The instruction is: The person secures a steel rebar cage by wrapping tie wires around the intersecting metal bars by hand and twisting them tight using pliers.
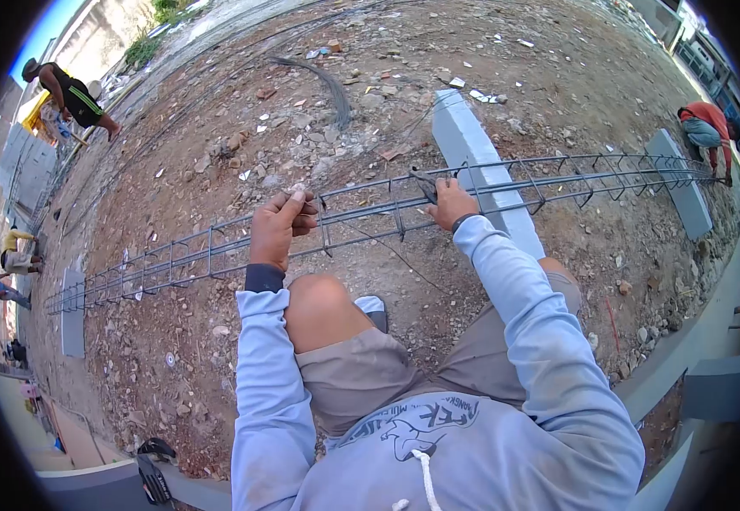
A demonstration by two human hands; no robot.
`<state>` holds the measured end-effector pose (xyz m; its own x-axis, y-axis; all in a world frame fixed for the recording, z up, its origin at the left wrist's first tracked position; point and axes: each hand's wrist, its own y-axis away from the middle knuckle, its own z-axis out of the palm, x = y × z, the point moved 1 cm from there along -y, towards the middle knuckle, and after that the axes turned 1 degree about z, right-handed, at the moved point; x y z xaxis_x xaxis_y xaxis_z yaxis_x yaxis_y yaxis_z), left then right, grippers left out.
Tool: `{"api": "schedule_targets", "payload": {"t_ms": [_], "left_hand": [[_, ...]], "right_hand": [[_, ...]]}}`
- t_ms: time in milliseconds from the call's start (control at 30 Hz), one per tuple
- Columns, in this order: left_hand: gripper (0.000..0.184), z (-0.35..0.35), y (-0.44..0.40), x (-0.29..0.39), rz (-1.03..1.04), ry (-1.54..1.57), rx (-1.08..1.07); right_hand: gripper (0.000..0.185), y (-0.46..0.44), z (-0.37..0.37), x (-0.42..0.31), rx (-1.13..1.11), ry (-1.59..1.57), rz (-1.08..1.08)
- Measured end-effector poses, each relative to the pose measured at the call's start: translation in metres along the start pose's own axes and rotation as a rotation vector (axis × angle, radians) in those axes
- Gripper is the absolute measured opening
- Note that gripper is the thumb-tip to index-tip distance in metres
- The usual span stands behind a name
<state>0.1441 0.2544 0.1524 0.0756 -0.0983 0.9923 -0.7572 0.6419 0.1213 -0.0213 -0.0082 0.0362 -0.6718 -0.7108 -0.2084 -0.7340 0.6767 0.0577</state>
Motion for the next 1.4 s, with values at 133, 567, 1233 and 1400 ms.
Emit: {"api": "schedule_targets", "payload": {"t_ms": [133, 567, 1233, 1400], "left_hand": [[0.027, 0.001, 0.000, 0.004, 0.006, -0.011, 0.008], [0.025, 0.057, -0.023, 0.052, 0.043, -0.008, -0.148], [0.023, 0.112, -0.075, 0.039, -0.028, 0.000, -0.310], [0.023, 0.096, -0.086, 0.023, -0.063, -0.075, -0.334]], "right_hand": [[0.047, -0.009, 0.014, 0.004, 0.039, 0.036, -0.046], [0.044, -0.022, -0.064, 0.126, 0.198, -0.083, 0.392], [0.022, 0.026, -0.096, -0.039, 0.345, -0.882, -0.417], [0.021, 0.032, -0.095, -0.060, 0.311, -0.855, -0.346]]}}
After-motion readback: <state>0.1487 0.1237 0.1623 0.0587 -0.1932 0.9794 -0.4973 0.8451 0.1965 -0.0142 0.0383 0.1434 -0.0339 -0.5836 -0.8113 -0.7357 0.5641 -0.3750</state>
